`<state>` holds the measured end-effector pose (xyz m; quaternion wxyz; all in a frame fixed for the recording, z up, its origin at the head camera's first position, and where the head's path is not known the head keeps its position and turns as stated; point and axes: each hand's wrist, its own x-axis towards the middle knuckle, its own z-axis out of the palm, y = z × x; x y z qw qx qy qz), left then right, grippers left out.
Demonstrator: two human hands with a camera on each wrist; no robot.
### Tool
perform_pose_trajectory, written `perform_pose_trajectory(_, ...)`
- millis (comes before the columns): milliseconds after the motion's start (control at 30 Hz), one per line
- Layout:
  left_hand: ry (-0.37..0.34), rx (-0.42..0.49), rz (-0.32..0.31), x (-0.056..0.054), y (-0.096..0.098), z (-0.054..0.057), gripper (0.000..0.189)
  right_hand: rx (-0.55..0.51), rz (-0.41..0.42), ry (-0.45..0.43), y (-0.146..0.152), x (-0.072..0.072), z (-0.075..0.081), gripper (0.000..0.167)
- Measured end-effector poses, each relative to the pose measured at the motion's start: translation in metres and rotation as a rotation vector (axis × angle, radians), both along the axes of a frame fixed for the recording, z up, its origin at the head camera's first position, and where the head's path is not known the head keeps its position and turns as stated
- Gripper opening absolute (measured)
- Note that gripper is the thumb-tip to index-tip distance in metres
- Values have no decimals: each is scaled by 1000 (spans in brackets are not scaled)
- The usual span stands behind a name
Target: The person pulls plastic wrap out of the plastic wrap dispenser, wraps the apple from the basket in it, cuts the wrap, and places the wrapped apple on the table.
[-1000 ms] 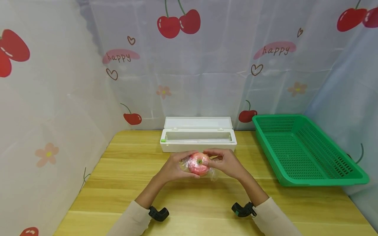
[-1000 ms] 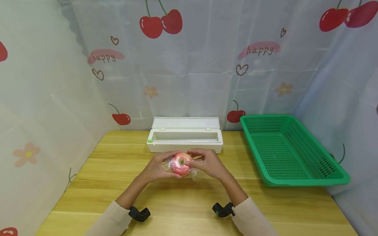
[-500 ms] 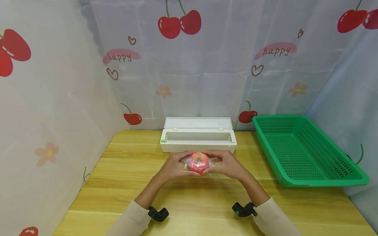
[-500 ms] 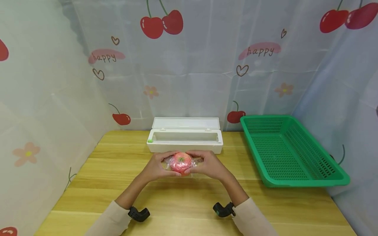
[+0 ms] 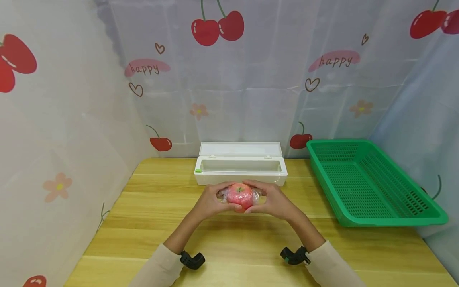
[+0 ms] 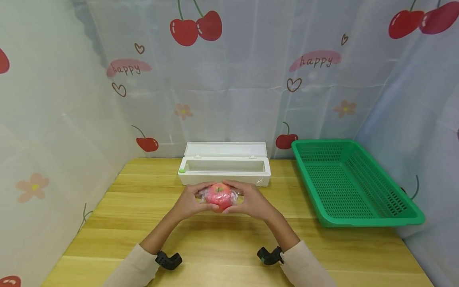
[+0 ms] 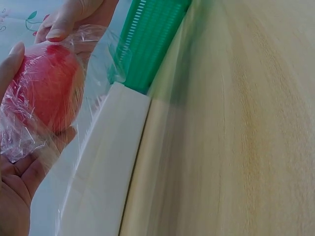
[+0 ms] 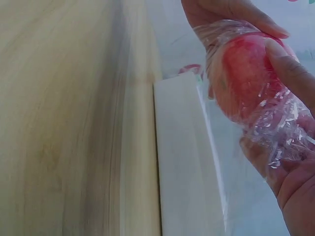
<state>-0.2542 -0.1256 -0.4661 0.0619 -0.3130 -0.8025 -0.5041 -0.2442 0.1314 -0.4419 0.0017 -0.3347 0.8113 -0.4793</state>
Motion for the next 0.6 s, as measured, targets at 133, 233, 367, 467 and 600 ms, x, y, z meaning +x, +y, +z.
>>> perform_pose_trajectory(133, -24, 9, 18, 0, 0, 1, 61, 19, -8, 39, -2, 0, -2, 83)
perform_pose_trajectory(233, -58, -3, 24, 1, 2, 5, 60, 29, -18, 52, -3, 0, -3, 84)
perform_pose_trajectory(367, -86, -7, 23, 1, 4, 6, 61, 41, -30, 69, -4, 1, -3, 85)
perform_pose_trajectory(467, -92, 19, 12, 0, 2, 4, 61, 31, -37, 94, -5, 1, -3, 84)
perform_pose_trajectory(600, -113, 41, -13, 1, 0, 3, 60, -10, -45, 102, -6, 2, -5, 81)
